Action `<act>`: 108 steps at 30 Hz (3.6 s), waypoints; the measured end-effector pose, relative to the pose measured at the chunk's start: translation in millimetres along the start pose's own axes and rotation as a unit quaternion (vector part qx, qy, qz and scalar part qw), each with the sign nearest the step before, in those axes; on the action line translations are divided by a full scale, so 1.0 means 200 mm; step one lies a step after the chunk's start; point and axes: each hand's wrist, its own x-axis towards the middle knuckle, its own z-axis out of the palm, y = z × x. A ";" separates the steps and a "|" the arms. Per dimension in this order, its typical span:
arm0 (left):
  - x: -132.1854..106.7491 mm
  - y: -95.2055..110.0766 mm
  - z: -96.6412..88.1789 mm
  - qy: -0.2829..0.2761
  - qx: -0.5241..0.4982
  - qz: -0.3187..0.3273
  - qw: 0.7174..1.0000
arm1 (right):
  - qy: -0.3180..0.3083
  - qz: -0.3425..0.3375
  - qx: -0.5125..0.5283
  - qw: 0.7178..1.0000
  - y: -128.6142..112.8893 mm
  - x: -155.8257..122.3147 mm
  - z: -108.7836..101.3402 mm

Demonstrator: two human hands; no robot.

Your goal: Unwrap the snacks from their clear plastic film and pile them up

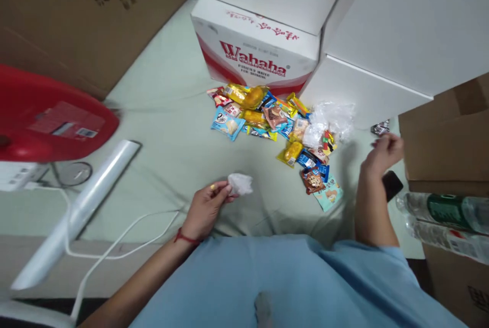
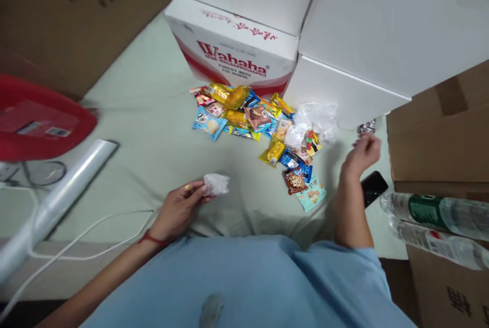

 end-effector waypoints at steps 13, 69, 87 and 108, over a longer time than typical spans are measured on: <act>0.11 0.05 -0.01 -0.085 -0.026 0.029 0.996 | -0.487 0.044 0.128 0.863 -0.17 -1.03 0.12; 0.05 0.04 0.02 -0.018 -0.116 0.094 0.989 | -0.487 0.267 0.307 0.773 -0.25 -1.15 0.14; 0.09 0.08 -0.05 -0.088 -0.157 0.072 0.981 | -0.452 0.209 0.278 0.822 -0.16 -1.03 0.04; -0.02 0.08 0.21 -0.128 -0.015 0.079 0.988 | -0.374 -0.100 0.099 0.917 -0.24 -1.24 0.04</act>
